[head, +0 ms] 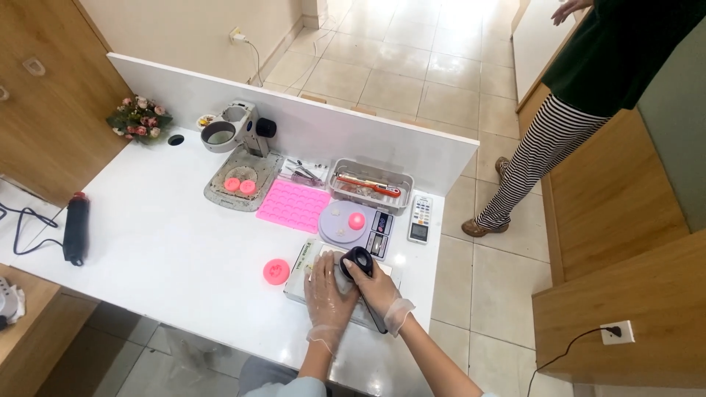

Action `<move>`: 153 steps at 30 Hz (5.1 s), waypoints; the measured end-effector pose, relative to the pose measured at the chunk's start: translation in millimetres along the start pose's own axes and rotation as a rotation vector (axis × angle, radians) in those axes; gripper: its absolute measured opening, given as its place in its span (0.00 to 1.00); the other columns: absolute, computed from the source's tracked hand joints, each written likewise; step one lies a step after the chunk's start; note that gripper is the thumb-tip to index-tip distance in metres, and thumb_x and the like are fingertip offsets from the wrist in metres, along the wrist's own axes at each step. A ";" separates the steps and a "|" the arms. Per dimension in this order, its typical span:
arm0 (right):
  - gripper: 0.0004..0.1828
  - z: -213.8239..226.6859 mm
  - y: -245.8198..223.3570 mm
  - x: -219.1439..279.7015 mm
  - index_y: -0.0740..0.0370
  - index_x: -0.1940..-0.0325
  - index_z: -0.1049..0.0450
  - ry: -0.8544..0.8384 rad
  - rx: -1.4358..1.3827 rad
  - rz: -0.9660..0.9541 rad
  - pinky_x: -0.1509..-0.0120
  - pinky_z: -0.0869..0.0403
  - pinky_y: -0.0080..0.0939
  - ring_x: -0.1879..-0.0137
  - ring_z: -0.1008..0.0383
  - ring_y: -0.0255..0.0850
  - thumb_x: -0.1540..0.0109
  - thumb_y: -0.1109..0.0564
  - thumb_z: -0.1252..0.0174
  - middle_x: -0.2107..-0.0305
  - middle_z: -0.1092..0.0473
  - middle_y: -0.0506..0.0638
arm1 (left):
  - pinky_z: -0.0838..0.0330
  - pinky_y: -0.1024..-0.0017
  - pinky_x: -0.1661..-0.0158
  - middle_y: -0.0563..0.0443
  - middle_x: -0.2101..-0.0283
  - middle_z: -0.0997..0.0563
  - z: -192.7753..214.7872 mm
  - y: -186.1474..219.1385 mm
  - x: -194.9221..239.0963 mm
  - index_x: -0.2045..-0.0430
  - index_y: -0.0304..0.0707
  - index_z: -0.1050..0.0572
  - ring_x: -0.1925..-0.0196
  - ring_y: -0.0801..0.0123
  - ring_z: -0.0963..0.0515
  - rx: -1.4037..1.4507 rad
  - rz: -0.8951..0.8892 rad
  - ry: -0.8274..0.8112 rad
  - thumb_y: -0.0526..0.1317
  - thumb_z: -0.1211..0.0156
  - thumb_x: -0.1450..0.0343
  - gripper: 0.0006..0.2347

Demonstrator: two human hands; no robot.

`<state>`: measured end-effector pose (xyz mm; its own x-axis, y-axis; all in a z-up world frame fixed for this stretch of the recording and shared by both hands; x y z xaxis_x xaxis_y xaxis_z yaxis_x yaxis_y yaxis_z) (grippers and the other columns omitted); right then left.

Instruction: The person uses a handheld electric polisher to smooth the surface of a small white ceramic object on a workbench. They hold the object with one hand and guide the tool with the other, rotating the object to cover different areas. The person continues polishing the same object throughout the clip.

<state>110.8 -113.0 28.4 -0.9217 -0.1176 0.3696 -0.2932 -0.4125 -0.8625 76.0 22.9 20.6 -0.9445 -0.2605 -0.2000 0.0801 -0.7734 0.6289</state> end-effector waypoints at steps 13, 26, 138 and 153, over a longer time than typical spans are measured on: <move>0.35 -1.3 1.6 -2.2 0.51 0.40 0.25 0.002 -0.014 -0.014 0.35 0.28 0.39 0.41 0.21 0.43 0.42 0.29 0.45 0.51 0.21 0.54 | 0.54 0.52 0.29 0.48 0.34 0.33 -2.6 -3.2 -1.6 0.36 0.41 0.39 0.28 0.59 0.40 -0.031 -0.045 0.070 0.43 0.27 0.44 0.39; 0.36 -3.5 8.7 -6.3 0.49 0.39 0.25 -0.002 0.015 -0.063 0.35 0.28 0.39 0.41 0.21 0.43 0.42 0.27 0.45 0.51 0.21 0.54 | 0.51 0.51 0.31 0.48 0.34 0.34 -12.6 -13.8 -2.3 0.35 0.42 0.39 0.29 0.58 0.40 -0.028 -0.042 0.083 0.45 0.27 0.45 0.40; 0.40 13.5 13.6 -10.1 0.59 0.78 0.36 -0.415 -0.255 -0.106 0.85 0.40 0.34 0.89 0.41 0.36 0.34 0.22 0.63 0.92 0.38 0.48 | 0.57 0.51 0.28 0.45 0.28 0.38 -8.8 -1.3 4.4 0.31 0.38 0.42 0.24 0.58 0.45 -0.077 -0.084 0.031 0.59 0.33 0.35 0.40; 0.36 13.6 -8.1 4.9 0.56 0.72 0.34 -0.350 -0.222 -0.119 0.86 0.40 0.34 0.90 0.40 0.35 0.37 0.22 0.60 0.92 0.38 0.48 | 0.56 0.51 0.28 0.45 0.28 0.37 -10.4 -2.3 3.2 0.31 0.37 0.41 0.24 0.57 0.44 -0.080 -0.093 0.035 0.59 0.33 0.35 0.40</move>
<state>112.0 -122.5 41.9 -0.7476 -0.3962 0.5330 -0.4751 -0.2417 -0.8461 76.1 17.8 10.7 -0.9374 -0.2044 -0.2819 0.0190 -0.8384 0.5448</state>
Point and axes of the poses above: each hand's wrist, its own x-axis away from the middle knuckle, its own z-axis out of the back of the hand, y = z × x, the point moved 8 cm from there along -x, towards the middle knuckle
